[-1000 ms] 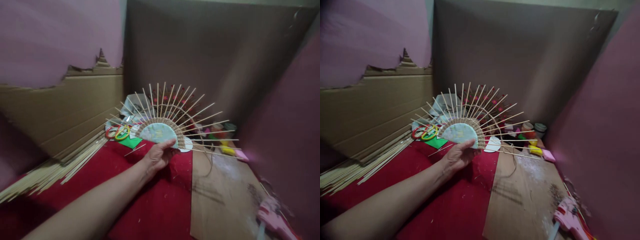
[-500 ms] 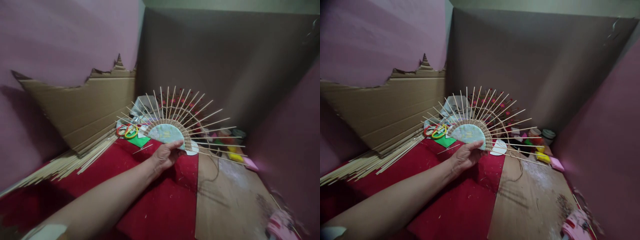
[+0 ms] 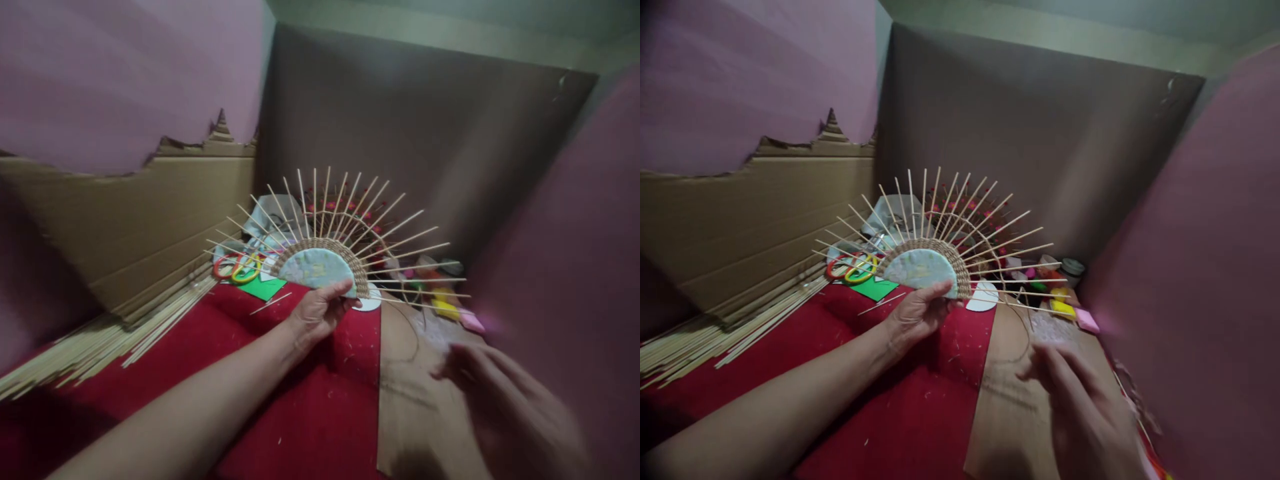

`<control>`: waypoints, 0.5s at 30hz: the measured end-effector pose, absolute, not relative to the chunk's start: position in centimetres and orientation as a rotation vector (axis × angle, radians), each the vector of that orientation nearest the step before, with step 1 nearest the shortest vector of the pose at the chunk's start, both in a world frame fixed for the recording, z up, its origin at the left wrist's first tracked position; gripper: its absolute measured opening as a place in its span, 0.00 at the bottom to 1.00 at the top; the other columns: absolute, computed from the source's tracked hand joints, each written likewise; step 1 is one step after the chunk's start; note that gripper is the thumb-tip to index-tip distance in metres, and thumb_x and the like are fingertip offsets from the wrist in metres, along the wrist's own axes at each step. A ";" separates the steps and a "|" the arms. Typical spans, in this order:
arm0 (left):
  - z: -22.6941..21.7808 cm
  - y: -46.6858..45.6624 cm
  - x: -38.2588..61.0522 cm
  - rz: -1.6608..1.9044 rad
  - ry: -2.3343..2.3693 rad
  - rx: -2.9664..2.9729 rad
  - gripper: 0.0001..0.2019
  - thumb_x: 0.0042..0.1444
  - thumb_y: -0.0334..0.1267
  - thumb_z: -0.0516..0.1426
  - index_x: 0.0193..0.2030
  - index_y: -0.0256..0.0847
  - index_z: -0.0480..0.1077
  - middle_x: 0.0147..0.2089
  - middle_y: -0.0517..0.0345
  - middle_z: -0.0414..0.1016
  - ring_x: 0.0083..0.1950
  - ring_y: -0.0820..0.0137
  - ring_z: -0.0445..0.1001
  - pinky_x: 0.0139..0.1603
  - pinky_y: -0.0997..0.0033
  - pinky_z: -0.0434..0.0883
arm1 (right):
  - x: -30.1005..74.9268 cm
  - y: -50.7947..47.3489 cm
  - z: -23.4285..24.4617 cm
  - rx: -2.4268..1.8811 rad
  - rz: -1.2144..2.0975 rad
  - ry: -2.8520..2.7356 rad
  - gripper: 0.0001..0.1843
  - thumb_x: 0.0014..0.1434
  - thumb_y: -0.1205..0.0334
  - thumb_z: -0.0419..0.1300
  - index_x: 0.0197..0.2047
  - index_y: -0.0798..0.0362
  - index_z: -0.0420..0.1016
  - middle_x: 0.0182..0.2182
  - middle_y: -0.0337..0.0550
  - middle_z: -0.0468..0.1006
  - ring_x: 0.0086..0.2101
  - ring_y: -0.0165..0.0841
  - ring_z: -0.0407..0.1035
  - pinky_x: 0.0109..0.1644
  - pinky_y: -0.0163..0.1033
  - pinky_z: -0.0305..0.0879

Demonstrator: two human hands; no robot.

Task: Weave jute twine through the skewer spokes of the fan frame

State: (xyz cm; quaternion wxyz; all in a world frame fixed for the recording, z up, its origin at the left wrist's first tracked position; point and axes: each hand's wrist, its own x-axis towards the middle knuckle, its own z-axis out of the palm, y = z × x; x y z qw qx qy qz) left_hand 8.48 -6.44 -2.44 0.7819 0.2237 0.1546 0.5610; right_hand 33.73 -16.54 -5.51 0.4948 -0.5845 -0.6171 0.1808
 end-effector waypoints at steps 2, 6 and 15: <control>-2.3 -6.6 8.6 1.220 0.348 0.483 0.05 0.46 0.20 0.57 0.28 0.31 0.70 0.26 0.56 0.74 0.26 0.72 0.73 0.23 0.76 0.73 | 29.8 -15.8 -4.1 -1.340 0.577 -1.327 0.18 0.53 0.45 0.53 0.41 0.44 0.73 0.35 0.47 0.75 0.28 0.36 0.70 0.32 0.45 0.67; -2.3 -7.0 8.8 1.215 0.381 0.478 0.06 0.45 0.19 0.57 0.28 0.32 0.70 0.26 0.56 0.75 0.26 0.71 0.74 0.24 0.75 0.75 | 25.2 -14.0 -2.7 -1.027 0.944 -0.855 0.10 0.46 0.57 0.65 0.31 0.54 0.75 0.29 0.42 0.74 0.24 0.27 0.67 0.29 0.36 0.67; -2.6 -7.3 9.7 1.197 0.459 0.425 0.08 0.46 0.18 0.56 0.23 0.31 0.69 0.23 0.56 0.74 0.24 0.73 0.73 0.26 0.74 0.76 | 25.0 -12.4 -3.4 -0.847 1.046 -0.591 0.08 0.43 0.64 0.67 0.25 0.57 0.74 0.23 0.39 0.74 0.20 0.24 0.66 0.26 0.32 0.67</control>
